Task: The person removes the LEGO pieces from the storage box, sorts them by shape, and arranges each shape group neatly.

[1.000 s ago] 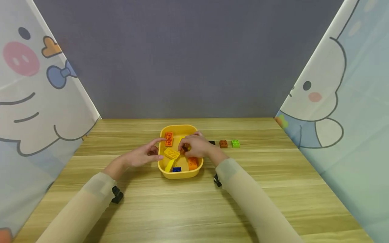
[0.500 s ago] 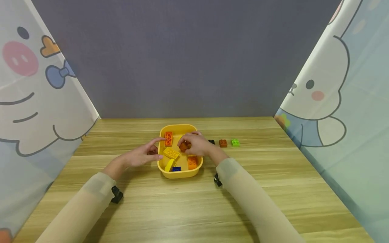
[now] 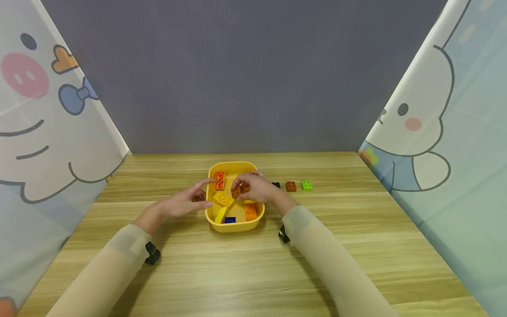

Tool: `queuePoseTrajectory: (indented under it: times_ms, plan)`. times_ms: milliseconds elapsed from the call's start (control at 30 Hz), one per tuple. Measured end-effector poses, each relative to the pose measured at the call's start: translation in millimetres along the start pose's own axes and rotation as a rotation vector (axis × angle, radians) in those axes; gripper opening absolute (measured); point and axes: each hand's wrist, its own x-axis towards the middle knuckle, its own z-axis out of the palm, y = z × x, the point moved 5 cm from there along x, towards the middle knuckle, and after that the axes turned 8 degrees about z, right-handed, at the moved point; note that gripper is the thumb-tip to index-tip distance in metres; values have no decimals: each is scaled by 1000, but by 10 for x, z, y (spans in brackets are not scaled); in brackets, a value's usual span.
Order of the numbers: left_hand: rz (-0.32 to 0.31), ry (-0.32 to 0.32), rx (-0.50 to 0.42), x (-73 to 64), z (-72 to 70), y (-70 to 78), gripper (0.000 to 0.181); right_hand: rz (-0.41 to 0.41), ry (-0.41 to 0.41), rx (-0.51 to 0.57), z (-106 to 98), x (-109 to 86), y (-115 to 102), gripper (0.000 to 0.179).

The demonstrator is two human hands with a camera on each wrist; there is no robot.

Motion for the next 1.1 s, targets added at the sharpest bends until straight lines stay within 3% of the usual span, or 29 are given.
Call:
queuePoseTrajectory:
  times_ms: [200,400,600,933,1100]
  plan:
    - [4,-2,-4,9,6,-9,79,49,32,109,-26,-18,47,32]
    - [1,-3,-1,7,5,-4,79,-14,33,150,-73,-23,54,45]
    - [-11,1,14,-2,-1,6,78,-46,81,204,-186,-74,68,45]
    - [-16,4,7,-8,1,16,78,-112,194,282,-590,-424,219,36]
    - [-14,-1,12,-17,-2,11,79,-69,235,281,-795,-657,452,37]
